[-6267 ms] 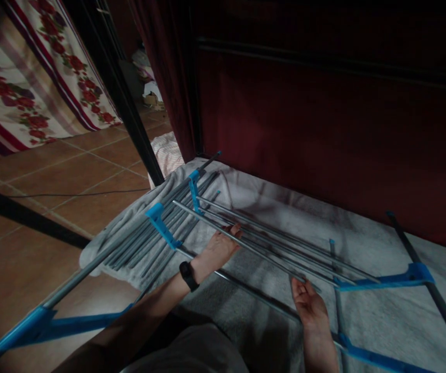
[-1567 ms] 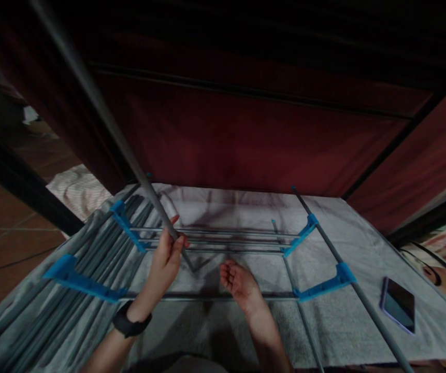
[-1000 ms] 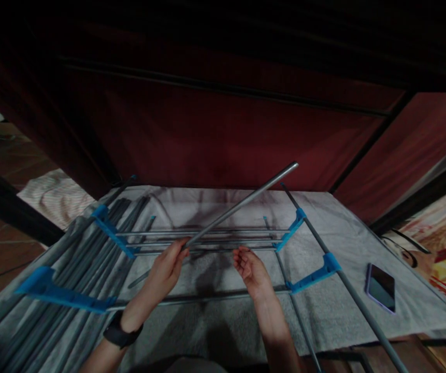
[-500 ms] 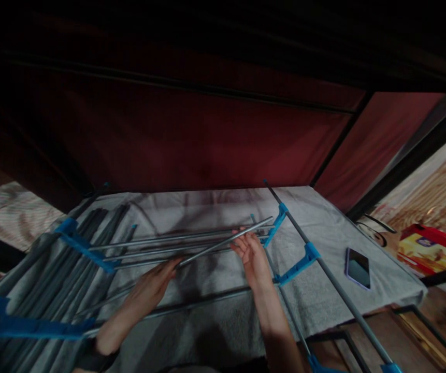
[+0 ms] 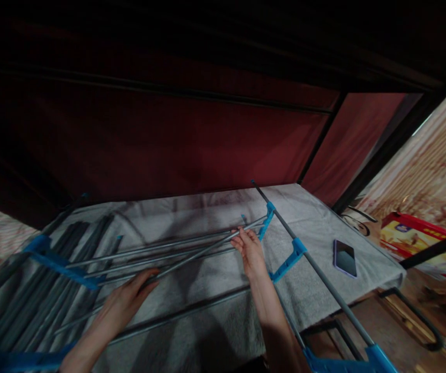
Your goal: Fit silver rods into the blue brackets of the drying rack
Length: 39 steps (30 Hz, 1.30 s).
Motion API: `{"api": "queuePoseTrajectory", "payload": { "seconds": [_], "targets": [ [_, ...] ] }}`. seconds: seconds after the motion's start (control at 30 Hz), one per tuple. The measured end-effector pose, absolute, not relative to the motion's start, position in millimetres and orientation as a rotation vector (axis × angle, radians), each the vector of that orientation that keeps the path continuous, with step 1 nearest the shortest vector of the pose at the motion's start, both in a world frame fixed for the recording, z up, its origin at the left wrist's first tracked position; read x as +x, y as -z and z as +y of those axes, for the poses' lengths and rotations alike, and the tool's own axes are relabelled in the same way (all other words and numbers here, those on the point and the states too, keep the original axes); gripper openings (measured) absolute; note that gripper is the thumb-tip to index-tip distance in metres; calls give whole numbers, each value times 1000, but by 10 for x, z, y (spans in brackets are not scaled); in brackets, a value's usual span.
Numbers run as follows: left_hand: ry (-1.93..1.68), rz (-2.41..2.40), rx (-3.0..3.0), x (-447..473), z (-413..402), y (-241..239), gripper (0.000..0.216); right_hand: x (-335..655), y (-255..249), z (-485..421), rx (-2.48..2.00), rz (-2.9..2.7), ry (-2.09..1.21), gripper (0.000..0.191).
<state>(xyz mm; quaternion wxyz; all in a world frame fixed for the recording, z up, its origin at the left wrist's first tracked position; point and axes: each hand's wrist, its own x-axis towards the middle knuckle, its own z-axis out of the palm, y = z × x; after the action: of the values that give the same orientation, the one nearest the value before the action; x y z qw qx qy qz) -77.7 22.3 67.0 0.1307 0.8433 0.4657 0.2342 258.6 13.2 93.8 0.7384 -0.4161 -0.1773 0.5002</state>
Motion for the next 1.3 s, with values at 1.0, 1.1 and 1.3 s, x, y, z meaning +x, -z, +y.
{"api": "queuePoseTrajectory", "payload": {
  "seconds": [1.0, 1.1, 1.3],
  "targets": [
    [-880, 1389, 2655, -823, 404, -834, 34, 2754, -1102, 250, -893, -396, -1097, 24],
    [-917, 1437, 2703, -814, 415, -894, 37, 2769, -1110, 257, -891, -399, -1104, 23],
    [-937, 1510, 2885, -763, 403, -1106, 40, 2798, -1119, 270, -851, -390, -1138, 23]
  ]
}}
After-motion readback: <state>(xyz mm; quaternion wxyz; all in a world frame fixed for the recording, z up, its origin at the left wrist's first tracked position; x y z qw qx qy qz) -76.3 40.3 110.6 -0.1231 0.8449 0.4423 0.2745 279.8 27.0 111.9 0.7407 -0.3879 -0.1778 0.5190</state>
